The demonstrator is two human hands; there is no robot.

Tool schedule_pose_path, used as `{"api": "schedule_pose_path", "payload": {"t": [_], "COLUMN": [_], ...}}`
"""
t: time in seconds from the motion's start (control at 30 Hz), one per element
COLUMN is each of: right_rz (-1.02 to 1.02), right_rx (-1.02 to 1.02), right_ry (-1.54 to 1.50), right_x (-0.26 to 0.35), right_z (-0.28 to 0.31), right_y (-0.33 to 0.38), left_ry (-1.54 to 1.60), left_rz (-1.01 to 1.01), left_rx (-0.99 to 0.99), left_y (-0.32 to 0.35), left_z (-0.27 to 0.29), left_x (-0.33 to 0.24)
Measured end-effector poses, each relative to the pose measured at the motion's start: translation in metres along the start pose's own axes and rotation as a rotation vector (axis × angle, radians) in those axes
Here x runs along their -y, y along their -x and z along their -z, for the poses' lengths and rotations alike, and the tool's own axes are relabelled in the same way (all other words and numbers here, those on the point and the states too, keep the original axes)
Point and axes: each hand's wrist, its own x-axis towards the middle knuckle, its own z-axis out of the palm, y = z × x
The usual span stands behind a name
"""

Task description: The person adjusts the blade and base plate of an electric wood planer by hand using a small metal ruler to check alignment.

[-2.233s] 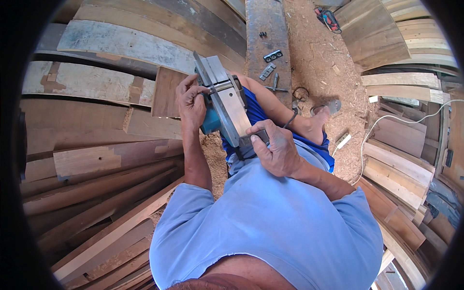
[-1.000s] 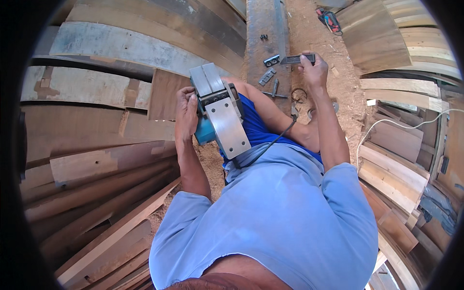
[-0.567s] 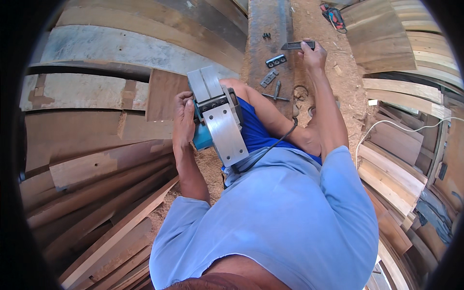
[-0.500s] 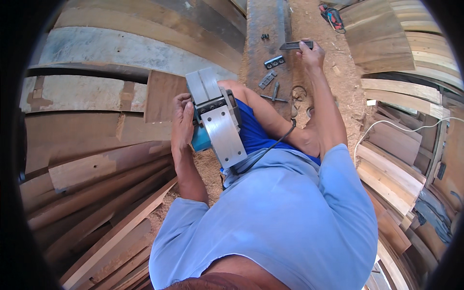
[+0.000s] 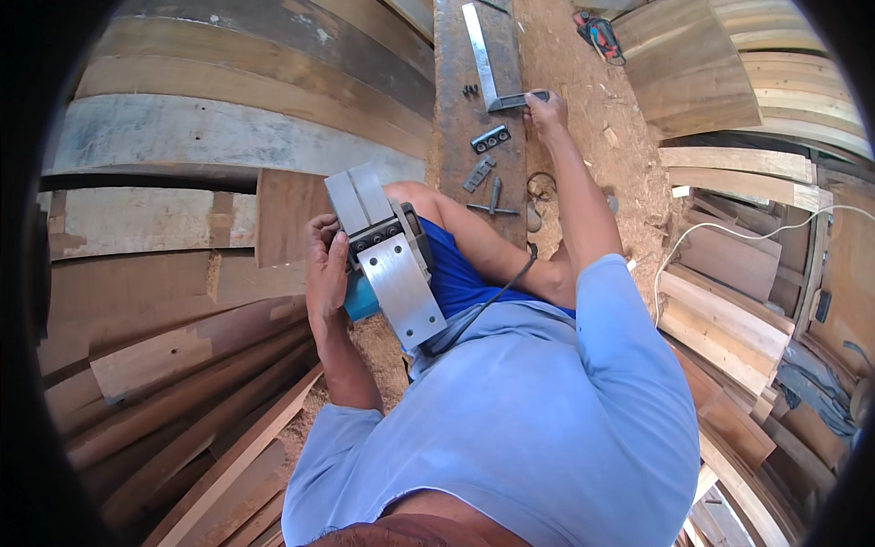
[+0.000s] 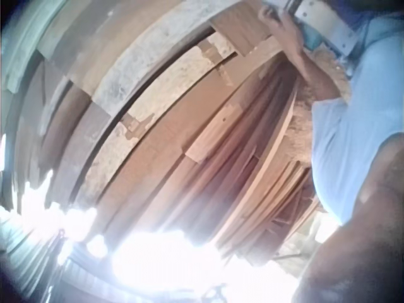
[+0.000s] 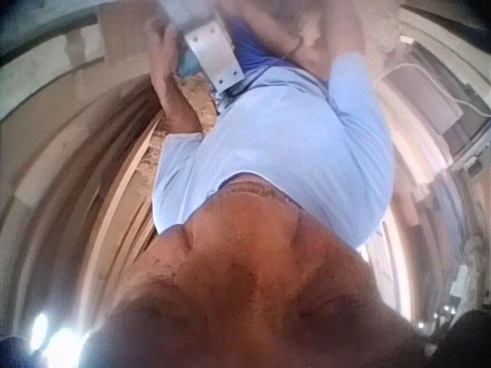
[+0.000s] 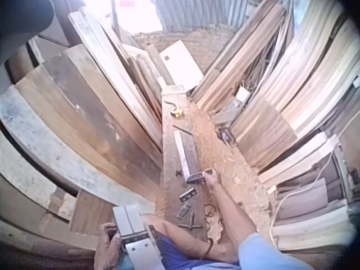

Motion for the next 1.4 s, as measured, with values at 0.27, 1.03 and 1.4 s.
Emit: {"api": "schedule_pose_path", "payload": {"t": [0.27, 1.03, 1.4], "right_rz": [0.084, 0.576, 0.45], "right_rx": [0.025, 0.333, 0.54], "right_ry": [0.197, 1.343, 0.508], "right_x": [-0.028, -0.031, 0.074], "right_z": [0.017, -0.013, -0.057], "right_y": [-0.019, 0.209, 0.292], "left_ry": [-0.014, -0.249, -0.282], "left_rz": [-0.038, -0.043, -0.125], "left_rx": [0.034, 0.013, 0.019], "left_y": [-0.004, 0.002, -0.005], "left_z": [0.0, 0.001, -0.004], "left_x": [-0.005, -0.013, -0.003]}}
